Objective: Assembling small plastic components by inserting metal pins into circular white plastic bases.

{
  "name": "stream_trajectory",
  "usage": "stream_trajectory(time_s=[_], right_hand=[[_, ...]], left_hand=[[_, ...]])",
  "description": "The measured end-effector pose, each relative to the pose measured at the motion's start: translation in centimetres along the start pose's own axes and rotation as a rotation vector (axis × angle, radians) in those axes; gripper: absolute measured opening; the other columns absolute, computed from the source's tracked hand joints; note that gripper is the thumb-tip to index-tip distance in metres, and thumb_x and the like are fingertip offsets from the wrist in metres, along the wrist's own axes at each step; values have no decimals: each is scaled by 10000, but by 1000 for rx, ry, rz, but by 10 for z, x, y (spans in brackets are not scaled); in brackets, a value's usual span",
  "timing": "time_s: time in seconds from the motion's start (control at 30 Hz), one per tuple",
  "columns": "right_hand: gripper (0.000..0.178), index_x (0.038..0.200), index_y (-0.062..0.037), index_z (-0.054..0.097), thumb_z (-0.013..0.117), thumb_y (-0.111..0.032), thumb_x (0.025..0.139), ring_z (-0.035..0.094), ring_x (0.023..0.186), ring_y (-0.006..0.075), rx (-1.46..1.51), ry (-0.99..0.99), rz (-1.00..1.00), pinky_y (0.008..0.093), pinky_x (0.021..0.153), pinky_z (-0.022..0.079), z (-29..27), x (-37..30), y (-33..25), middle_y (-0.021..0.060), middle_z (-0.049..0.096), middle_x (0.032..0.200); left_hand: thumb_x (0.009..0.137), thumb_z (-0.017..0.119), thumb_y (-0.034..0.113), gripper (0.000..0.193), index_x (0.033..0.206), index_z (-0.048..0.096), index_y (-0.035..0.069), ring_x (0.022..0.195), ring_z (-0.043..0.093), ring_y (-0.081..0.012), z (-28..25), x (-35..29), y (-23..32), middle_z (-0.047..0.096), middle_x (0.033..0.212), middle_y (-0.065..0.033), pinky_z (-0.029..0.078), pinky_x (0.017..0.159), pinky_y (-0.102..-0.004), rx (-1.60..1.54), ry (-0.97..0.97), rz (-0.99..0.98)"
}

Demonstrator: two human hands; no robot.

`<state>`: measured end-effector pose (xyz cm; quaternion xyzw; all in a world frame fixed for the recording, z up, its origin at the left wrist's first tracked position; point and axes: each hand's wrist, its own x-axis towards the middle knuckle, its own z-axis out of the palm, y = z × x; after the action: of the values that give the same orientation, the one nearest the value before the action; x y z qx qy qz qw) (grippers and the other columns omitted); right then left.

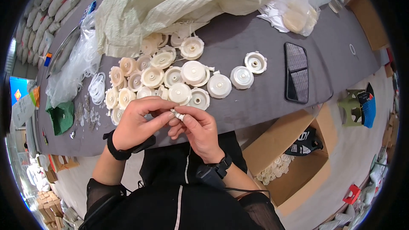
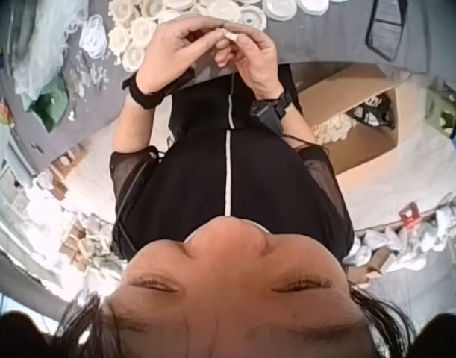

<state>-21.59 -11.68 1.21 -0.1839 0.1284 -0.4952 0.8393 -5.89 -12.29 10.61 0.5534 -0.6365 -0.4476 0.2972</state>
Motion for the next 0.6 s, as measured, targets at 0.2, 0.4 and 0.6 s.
stream_trajectory(time_s=[0.2,0.4,0.6], right_hand=[[218,1086,24,562,496,-95,915,640,717,200,-53,77,-221,310,620,537,-16,-5,-13,151,636,886],[215,1085,12,559,485,-110,924,639,713,202,-26,88,-220,309,616,536,-21,-12,-36,149,637,891],[212,1081,3,564,491,-122,926,625,714,180,1,250,-418,296,624,524,-40,-21,-53,140,635,887]], left_hand=[[823,582,57,176,968,629,-30,681,602,-154,14,32,14,629,795,-106,471,626,-258,36,-122,38],[829,558,19,163,966,625,-39,695,597,-142,38,52,20,627,799,-101,472,641,-268,63,-139,108],[818,591,146,195,907,621,-25,668,583,-252,60,89,36,603,787,-141,465,627,-320,390,-105,292]])
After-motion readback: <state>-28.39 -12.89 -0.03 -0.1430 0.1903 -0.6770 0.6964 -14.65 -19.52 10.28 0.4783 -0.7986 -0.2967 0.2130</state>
